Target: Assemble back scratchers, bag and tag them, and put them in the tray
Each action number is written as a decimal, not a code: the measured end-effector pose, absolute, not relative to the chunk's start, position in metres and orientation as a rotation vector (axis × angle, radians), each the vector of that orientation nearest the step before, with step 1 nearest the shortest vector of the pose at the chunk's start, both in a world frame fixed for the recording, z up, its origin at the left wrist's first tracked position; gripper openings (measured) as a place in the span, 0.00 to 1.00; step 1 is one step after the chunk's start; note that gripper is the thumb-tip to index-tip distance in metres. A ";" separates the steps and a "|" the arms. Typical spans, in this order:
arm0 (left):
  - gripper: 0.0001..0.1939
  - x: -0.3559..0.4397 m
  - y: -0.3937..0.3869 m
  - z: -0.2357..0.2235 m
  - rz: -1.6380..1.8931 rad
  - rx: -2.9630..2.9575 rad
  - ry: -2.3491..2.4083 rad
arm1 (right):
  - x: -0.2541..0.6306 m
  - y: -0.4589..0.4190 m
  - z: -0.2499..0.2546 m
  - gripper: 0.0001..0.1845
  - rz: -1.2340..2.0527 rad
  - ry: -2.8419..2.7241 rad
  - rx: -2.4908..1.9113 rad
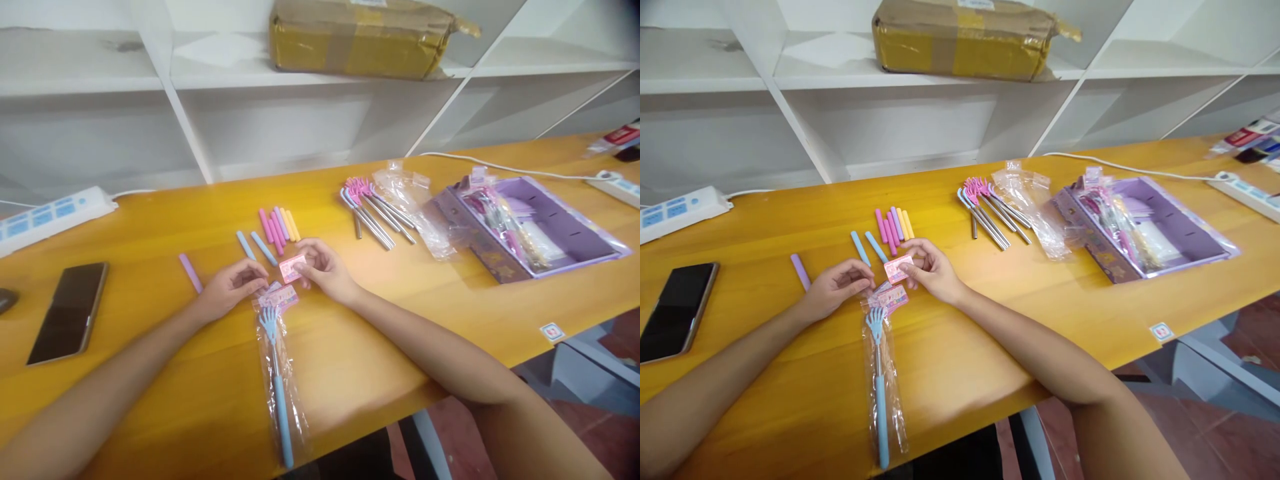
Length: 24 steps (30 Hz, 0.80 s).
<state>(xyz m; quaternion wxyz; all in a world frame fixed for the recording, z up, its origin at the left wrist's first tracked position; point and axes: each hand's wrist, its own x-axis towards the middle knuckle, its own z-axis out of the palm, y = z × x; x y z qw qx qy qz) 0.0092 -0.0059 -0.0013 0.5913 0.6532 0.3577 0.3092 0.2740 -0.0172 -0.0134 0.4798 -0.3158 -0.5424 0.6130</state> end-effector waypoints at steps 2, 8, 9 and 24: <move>0.10 0.010 -0.006 -0.003 0.743 1.525 0.872 | 0.274 -0.019 -0.013 0.29 1.513 -1.333 -0.748; 0.09 0.012 -0.006 -0.005 0.807 1.521 0.947 | 0.272 -0.032 -0.016 0.19 1.348 -1.589 -0.743; 0.09 0.012 -0.006 -0.005 0.806 1.526 0.947 | 0.271 -0.035 -0.017 0.17 1.263 -1.654 -0.758; 0.10 0.012 -0.007 -0.002 0.753 1.544 0.887 | 0.255 -0.036 -0.011 0.09 0.942 -1.853 -0.848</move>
